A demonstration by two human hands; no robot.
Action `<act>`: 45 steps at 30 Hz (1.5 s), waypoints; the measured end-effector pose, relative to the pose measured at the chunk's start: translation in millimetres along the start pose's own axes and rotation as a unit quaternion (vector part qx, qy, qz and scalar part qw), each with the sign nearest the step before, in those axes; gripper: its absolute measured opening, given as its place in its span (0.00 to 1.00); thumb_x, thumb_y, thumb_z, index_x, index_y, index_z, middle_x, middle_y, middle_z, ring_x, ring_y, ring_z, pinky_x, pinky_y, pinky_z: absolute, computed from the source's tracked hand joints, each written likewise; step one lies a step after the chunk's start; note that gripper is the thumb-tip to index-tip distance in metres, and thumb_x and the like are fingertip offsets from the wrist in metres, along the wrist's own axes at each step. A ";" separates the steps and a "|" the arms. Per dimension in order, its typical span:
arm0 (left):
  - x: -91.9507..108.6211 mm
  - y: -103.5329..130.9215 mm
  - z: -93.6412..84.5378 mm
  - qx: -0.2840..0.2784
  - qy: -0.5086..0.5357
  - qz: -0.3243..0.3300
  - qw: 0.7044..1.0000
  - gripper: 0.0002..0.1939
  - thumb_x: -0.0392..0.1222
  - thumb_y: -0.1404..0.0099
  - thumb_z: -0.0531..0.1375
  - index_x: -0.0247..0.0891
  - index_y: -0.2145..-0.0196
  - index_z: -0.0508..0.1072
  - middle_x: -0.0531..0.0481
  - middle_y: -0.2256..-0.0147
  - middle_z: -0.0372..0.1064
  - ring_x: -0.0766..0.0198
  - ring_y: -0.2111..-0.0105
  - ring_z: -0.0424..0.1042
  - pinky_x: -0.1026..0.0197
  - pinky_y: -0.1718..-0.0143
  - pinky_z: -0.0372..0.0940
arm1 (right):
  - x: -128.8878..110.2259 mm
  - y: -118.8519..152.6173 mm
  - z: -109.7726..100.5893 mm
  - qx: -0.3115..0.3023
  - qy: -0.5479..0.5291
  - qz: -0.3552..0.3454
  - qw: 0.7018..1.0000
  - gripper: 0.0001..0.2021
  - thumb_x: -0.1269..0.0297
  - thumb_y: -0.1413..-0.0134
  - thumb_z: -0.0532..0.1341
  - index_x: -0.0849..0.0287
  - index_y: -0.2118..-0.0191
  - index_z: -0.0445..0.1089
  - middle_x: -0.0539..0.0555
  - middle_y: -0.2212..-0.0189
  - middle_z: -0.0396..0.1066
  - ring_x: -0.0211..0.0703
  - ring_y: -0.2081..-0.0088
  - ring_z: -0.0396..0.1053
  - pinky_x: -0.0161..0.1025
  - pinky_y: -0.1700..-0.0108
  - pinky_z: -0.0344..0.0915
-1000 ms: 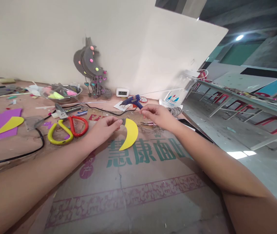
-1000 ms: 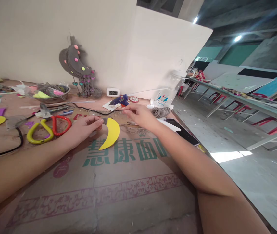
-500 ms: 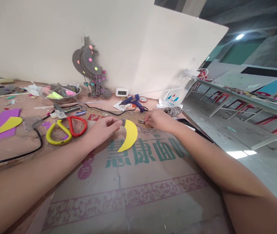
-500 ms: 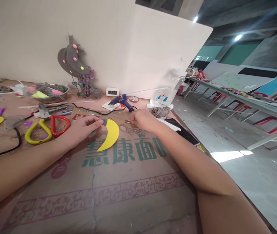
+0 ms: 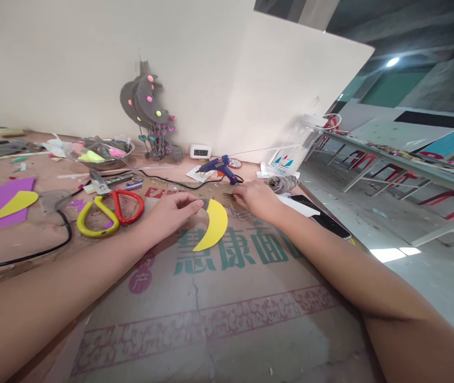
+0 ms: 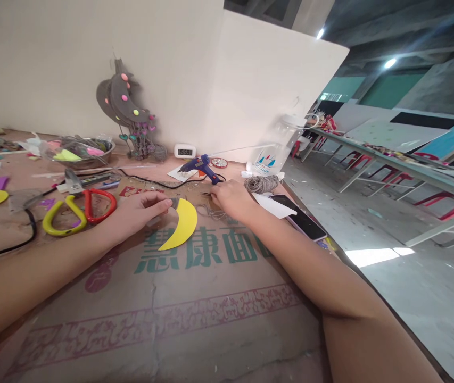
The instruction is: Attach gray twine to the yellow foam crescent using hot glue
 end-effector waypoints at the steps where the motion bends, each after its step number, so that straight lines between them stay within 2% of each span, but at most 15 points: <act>1: -0.4 -0.1 0.0 0.000 -0.006 0.000 1.000 0.19 0.57 0.44 0.56 0.37 0.67 0.72 0.53 0.72 0.69 0.66 0.74 0.64 0.65 0.73 0.57 | 1.8 -0.3 -6.7 0.044 -0.058 0.020 0.997 0.11 0.66 0.42 0.51 0.62 0.64 0.70 0.57 0.70 0.73 0.43 0.68 0.68 0.37 0.64 0.59; 2: -0.7 -0.1 0.1 -0.001 -0.012 -0.001 1.000 0.19 0.57 0.44 0.56 0.37 0.67 0.72 0.53 0.71 0.69 0.66 0.73 0.64 0.65 0.73 0.57 | 4.4 0.2 -14.7 0.092 -0.128 0.043 0.987 0.11 0.65 0.41 0.50 0.61 0.61 0.69 0.55 0.70 0.72 0.41 0.69 0.68 0.36 0.65 0.60; 5: -1.1 0.8 0.0 0.000 -0.021 -0.008 1.000 0.19 0.56 0.43 0.56 0.37 0.67 0.72 0.53 0.72 0.68 0.66 0.73 0.64 0.65 0.74 0.57 | 6.7 6.6 -39.8 0.210 -0.309 0.082 0.924 0.13 0.63 0.37 0.44 0.60 0.57 0.63 0.51 0.73 0.69 0.36 0.74 0.65 0.34 0.67 0.61; 6: -0.7 1.3 -0.1 0.002 -0.020 -0.009 1.000 0.18 0.56 0.43 0.56 0.37 0.68 0.72 0.53 0.72 0.68 0.66 0.74 0.64 0.65 0.74 0.56 | 3.4 9.4 -47.7 0.236 -0.332 0.083 0.910 0.14 0.62 0.36 0.43 0.60 0.57 0.62 0.50 0.73 0.68 0.36 0.74 0.65 0.34 0.67 0.61; 8: 0.1 2.1 0.1 0.004 -0.012 -0.011 1.000 0.17 0.55 0.43 0.56 0.37 0.69 0.71 0.54 0.73 0.67 0.67 0.74 0.64 0.65 0.75 0.56 | -9.0 14.3 -58.0 0.257 -0.328 0.069 0.907 0.13 0.62 0.36 0.44 0.59 0.57 0.62 0.52 0.69 0.68 0.37 0.69 0.66 0.35 0.64 0.62; 10: 0.7 2.5 0.6 0.006 0.003 -0.011 1.000 0.16 0.54 0.43 0.56 0.37 0.70 0.70 0.54 0.74 0.66 0.67 0.75 0.64 0.65 0.75 0.56 | -26.4 16.8 -56.6 0.234 -0.294 0.036 0.926 0.13 0.62 0.36 0.44 0.59 0.55 0.62 0.55 0.62 0.68 0.40 0.62 0.66 0.38 0.59 0.62; 12: 0.3 2.2 1.5 0.006 0.022 -0.013 1.000 0.16 0.54 0.43 0.56 0.37 0.72 0.68 0.54 0.76 0.66 0.67 0.77 0.64 0.65 0.77 0.56 | -42.9 18.2 -45.5 0.194 -0.249 -0.008 0.949 0.14 0.61 0.37 0.45 0.60 0.51 0.60 0.58 0.58 0.67 0.43 0.57 0.65 0.40 0.56 0.62; 14: 0.2 1.6 2.2 0.004 0.032 -0.010 0.999 0.14 0.52 0.43 0.55 0.37 0.74 0.66 0.55 0.79 0.64 0.67 0.79 0.63 0.65 0.77 0.56 | -54.3 19.1 -31.1 0.160 -0.192 -0.047 0.967 0.16 0.60 0.37 0.45 0.61 0.49 0.60 0.60 0.57 0.66 0.45 0.58 0.65 0.42 0.57 0.62; 17: 1.5 0.9 2.8 -0.001 0.015 0.002 1.000 0.13 0.51 0.42 0.54 0.38 0.75 0.65 0.56 0.80 0.63 0.68 0.79 0.62 0.66 0.77 0.57 | -59.1 19.0 -17.0 0.137 -0.132 -0.072 0.979 0.17 0.60 0.37 0.46 0.62 0.49 0.61 0.59 0.60 0.67 0.45 0.60 0.66 0.41 0.58 0.63; 24: 5.3 1.5 -0.6 0.017 -0.008 0.015 1.000 0.13 0.50 0.43 0.55 0.37 0.70 0.70 0.53 0.74 0.67 0.67 0.75 0.64 0.65 0.74 0.59 | -59.9 17.5 -15.6 0.132 -0.104 -0.088 0.982 0.18 0.59 0.37 0.47 0.61 0.48 0.63 0.58 0.60 0.70 0.46 0.59 0.66 0.42 0.56 0.62; 45: 5.3 2.1 -0.3 0.010 -0.047 0.004 0.999 0.14 0.51 0.44 0.55 0.37 0.69 0.71 0.53 0.73 0.69 0.65 0.73 0.65 0.65 0.73 0.58 | -64.9 18.6 -11.5 0.130 -0.065 -0.110 0.983 0.18 0.60 0.37 0.47 0.62 0.50 0.66 0.58 0.63 0.71 0.44 0.62 0.66 0.41 0.59 0.61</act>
Point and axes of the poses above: each hand's wrist, its own y-axis away from the middle knuckle, its own z-axis out of the palm, x = y × z, the point moved 8 cm from there along -y, towards the middle knuckle
